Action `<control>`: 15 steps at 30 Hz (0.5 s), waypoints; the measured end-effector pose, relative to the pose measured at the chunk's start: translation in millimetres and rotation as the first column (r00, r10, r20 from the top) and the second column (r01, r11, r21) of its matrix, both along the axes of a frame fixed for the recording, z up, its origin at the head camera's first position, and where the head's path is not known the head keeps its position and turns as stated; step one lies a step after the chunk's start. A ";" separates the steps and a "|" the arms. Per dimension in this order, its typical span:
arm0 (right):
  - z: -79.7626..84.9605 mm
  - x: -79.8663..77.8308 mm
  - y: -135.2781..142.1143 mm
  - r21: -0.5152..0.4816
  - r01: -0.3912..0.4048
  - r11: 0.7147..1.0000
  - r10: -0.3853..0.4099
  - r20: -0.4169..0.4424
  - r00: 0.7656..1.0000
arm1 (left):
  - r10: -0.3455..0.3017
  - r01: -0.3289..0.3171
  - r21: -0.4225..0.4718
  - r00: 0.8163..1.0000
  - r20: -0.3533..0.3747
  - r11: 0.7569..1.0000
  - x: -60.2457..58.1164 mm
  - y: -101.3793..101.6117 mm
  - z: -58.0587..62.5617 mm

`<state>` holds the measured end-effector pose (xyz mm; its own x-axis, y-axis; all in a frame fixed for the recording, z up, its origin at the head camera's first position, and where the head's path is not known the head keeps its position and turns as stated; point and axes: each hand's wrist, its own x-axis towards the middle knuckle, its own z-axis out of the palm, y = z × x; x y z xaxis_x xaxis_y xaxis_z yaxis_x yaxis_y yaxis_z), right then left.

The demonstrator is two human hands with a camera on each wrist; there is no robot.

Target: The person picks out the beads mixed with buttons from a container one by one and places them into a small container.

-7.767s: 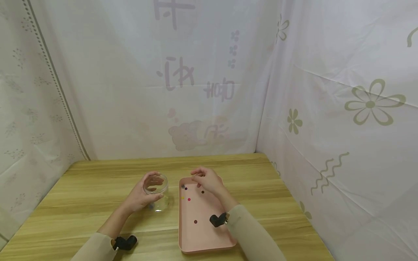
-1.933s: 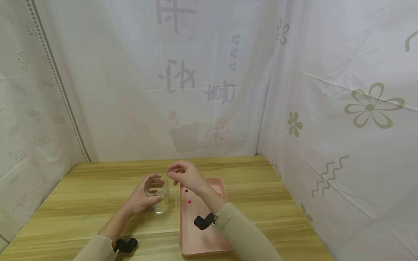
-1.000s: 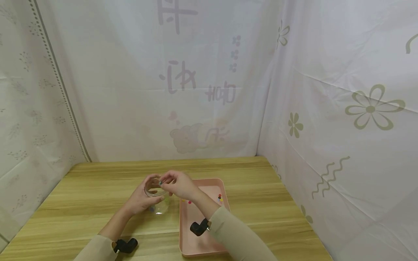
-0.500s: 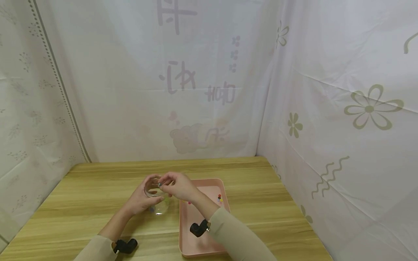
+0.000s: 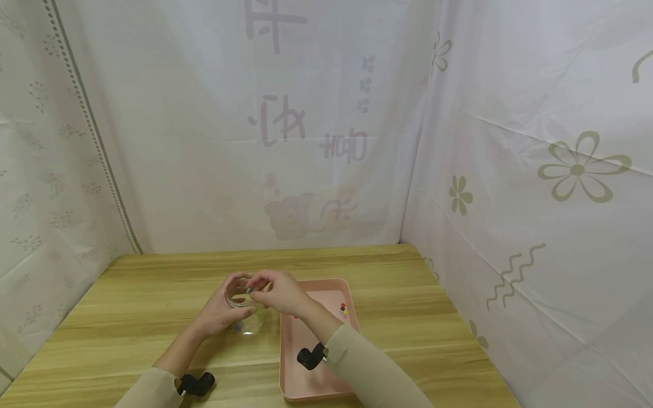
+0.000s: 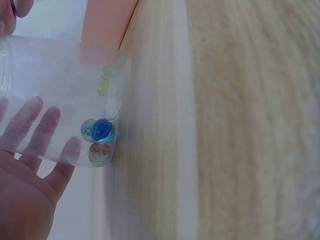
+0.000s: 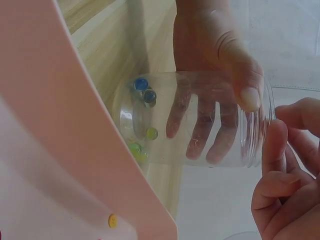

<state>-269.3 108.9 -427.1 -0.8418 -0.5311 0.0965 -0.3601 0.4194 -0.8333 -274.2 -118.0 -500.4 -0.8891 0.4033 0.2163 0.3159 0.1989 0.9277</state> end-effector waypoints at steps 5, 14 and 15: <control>1.3 1.9 1.0 -0.010 -0.013 1.000 0.013 0.008 1.000 | -0.002 0.002 0.002 1.000 -0.008 1.000 0.0 -0.1 0.0; 2.1 3.1 8.3 -0.033 -0.003 0.999 0.004 0.040 0.999 | -0.004 0.004 0.001 1.000 -0.006 1.000 0.1 0.5 -0.5; 2.2 2.6 10.5 -0.041 -0.001 0.999 0.003 0.041 0.999 | -0.004 0.004 0.004 1.000 0.000 1.000 0.2 1.0 -0.4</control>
<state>-266.8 119.4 -424.9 -0.8445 -0.5290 0.0836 -0.3258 0.3835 -0.8641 -274.0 -117.1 -500.8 -0.8876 0.4057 0.2182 0.3169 0.1941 0.9284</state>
